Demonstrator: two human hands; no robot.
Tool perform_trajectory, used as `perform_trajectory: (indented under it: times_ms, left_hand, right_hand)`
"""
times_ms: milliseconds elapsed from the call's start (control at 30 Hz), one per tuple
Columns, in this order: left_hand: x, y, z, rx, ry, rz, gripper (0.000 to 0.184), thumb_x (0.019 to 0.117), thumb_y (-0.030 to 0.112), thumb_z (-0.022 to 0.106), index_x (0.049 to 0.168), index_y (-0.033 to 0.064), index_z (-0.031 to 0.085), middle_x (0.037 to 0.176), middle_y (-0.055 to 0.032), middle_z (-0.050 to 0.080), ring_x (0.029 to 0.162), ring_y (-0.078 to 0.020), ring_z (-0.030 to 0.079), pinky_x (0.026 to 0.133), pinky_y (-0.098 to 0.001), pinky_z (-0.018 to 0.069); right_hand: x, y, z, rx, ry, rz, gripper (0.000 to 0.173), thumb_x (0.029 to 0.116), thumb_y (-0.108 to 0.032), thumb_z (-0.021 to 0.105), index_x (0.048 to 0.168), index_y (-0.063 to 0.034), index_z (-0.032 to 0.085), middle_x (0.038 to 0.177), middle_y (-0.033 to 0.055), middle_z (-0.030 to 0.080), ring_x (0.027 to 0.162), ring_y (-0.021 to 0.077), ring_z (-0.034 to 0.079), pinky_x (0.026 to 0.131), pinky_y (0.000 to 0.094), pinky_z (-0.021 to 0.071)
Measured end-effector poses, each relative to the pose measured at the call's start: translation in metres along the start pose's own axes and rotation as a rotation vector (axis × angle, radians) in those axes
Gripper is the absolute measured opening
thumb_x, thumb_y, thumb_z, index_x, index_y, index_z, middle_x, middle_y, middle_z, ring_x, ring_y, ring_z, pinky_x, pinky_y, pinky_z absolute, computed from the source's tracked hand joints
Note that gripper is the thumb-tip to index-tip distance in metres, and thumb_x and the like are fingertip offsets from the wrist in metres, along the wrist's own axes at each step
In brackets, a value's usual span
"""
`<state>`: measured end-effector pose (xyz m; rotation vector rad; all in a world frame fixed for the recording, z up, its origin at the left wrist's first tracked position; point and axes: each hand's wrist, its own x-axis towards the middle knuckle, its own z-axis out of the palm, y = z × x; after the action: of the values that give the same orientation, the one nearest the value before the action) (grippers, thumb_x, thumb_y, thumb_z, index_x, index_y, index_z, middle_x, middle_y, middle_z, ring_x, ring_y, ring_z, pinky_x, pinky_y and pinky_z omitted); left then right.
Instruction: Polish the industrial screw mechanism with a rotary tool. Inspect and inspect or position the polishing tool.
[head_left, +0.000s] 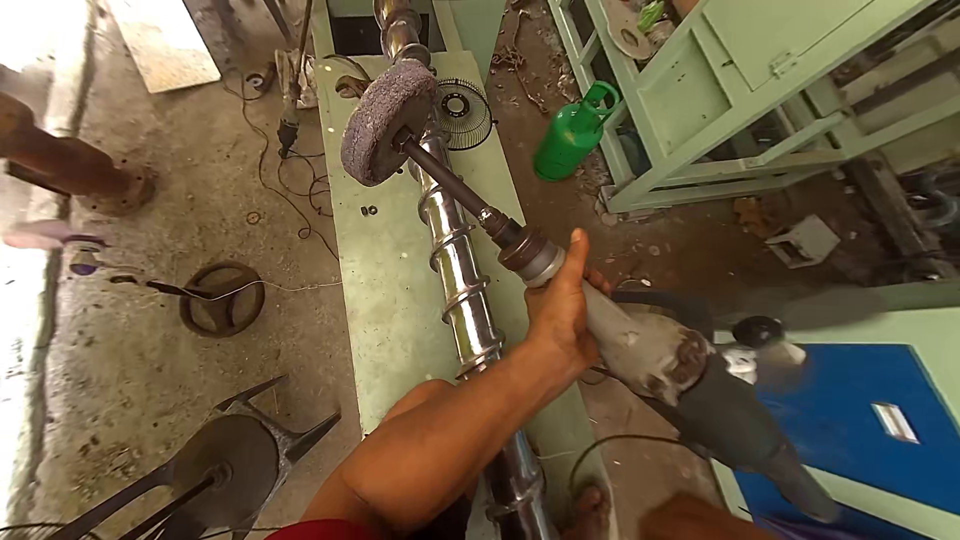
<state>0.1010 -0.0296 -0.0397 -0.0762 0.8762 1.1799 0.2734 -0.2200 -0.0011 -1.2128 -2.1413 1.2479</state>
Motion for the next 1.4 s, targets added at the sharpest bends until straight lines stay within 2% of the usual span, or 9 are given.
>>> perform_trajectory:
  times_ms: [33,100,133,200,300,433,567,867,1400]
  left_hand:
    - [0.001,-0.004,0.0,0.015,-0.002,0.005,0.04,0.0982,0.05,0.067,0.092,0.0116,0.058,0.072,-0.0031,0.057,0.066,-0.0173,0.061,0.069,-0.0358,0.0568]
    - [0.001,-0.014,0.002,0.04,-0.003,0.008,0.039,0.0986,0.049,0.067,0.09,0.0109,0.058,0.071,-0.0037,0.057,0.065,-0.0178,0.061,0.068,-0.0361,0.0566]
    - [0.001,-0.019,0.003,0.056,-0.005,0.003,0.039,0.0986,0.048,0.067,0.09,0.0107,0.058,0.071,-0.004,0.057,0.065,-0.018,0.061,0.068,-0.0361,0.0565]
    - [0.0,-0.032,0.005,0.093,0.001,-0.016,0.04,0.0989,0.048,0.066,0.092,0.0101,0.059,0.071,-0.0045,0.058,0.065,-0.0182,0.061,0.068,-0.0359,0.0569]
    - [0.0,-0.054,0.006,0.137,0.016,-0.039,0.038,0.1008,0.043,0.065,0.09,0.0082,0.057,0.07,-0.0048,0.057,0.063,-0.0175,0.06,0.067,-0.0338,0.057]
    - [0.004,-0.092,-0.007,0.219,0.024,-0.052,0.033,0.1023,0.036,0.065,0.092,0.0071,0.056,0.068,-0.005,0.055,0.061,-0.0176,0.06,0.067,-0.0342,0.0577]
    - [0.016,-0.13,-0.031,0.349,0.112,-0.089,0.028,0.1039,0.032,0.063,0.096,0.0057,0.056,0.072,-0.0061,0.058,0.064,-0.0186,0.062,0.069,-0.0354,0.0583]
    - [0.04,-0.199,-0.072,0.579,0.334,-0.13,0.031,0.1035,0.034,0.064,0.103,0.0039,0.056,0.072,-0.007,0.058,0.061,-0.0185,0.061,0.06,-0.0336,0.0567]
    - [0.06,-0.208,-0.099,0.57,0.436,-0.102,0.033,0.104,0.038,0.061,0.105,0.0061,0.055,0.076,-0.007,0.055,0.061,-0.0187,0.058,0.058,-0.034,0.0539]
  right_hand:
    - [-0.008,0.0,-0.025,-0.094,0.212,-0.01,0.033,0.093,-0.036,0.076,0.111,-0.0092,0.069,0.101,0.006,0.071,0.099,0.013,0.067,0.09,0.0335,0.056]
    - [-0.029,0.021,-0.07,-0.311,0.432,0.063,0.059,0.0853,-0.04,0.083,0.119,0.0037,0.063,0.117,0.0225,0.066,0.116,0.0277,0.063,0.101,0.0419,0.0517]
    - [-0.044,0.04,-0.086,-0.357,0.402,0.188,0.077,0.0809,-0.042,0.087,0.13,0.0097,0.057,0.131,0.0322,0.06,0.126,0.0387,0.058,0.108,0.0498,0.0481]
    - [-0.074,0.084,-0.095,-0.248,0.217,0.501,0.102,0.0742,-0.044,0.091,0.149,0.0064,0.044,0.147,0.0302,0.051,0.138,0.0387,0.051,0.115,0.0517,0.0434]
    - [-0.106,0.14,-0.07,0.083,0.103,0.692,0.066,0.073,-0.028,0.093,0.125,0.0009,0.064,0.11,0.0117,0.073,0.102,0.0162,0.07,0.094,0.0394,0.0579]
    - [-0.133,0.198,-0.038,0.302,-0.07,0.642,0.04,0.0761,-0.03,0.088,0.101,-0.0033,0.073,0.089,0.0054,0.076,0.08,0.0135,0.073,0.079,0.0386,0.0616]
    - [-0.165,0.235,0.015,0.34,0.124,0.561,0.046,0.0802,-0.023,0.085,0.116,0.0006,0.069,0.101,0.0087,0.075,0.092,0.0126,0.073,0.089,0.0366,0.0606]
    - [-0.199,0.292,0.1,0.492,0.216,0.708,0.054,0.0711,-0.036,0.092,0.108,-0.0013,0.072,0.093,0.0094,0.076,0.081,0.0171,0.074,0.081,0.0406,0.0632]
    - [-0.192,0.318,0.103,0.421,0.157,0.703,0.053,0.0691,-0.039,0.092,0.104,-0.0037,0.073,0.089,0.0096,0.075,0.081,0.0192,0.073,0.081,0.044,0.0617]
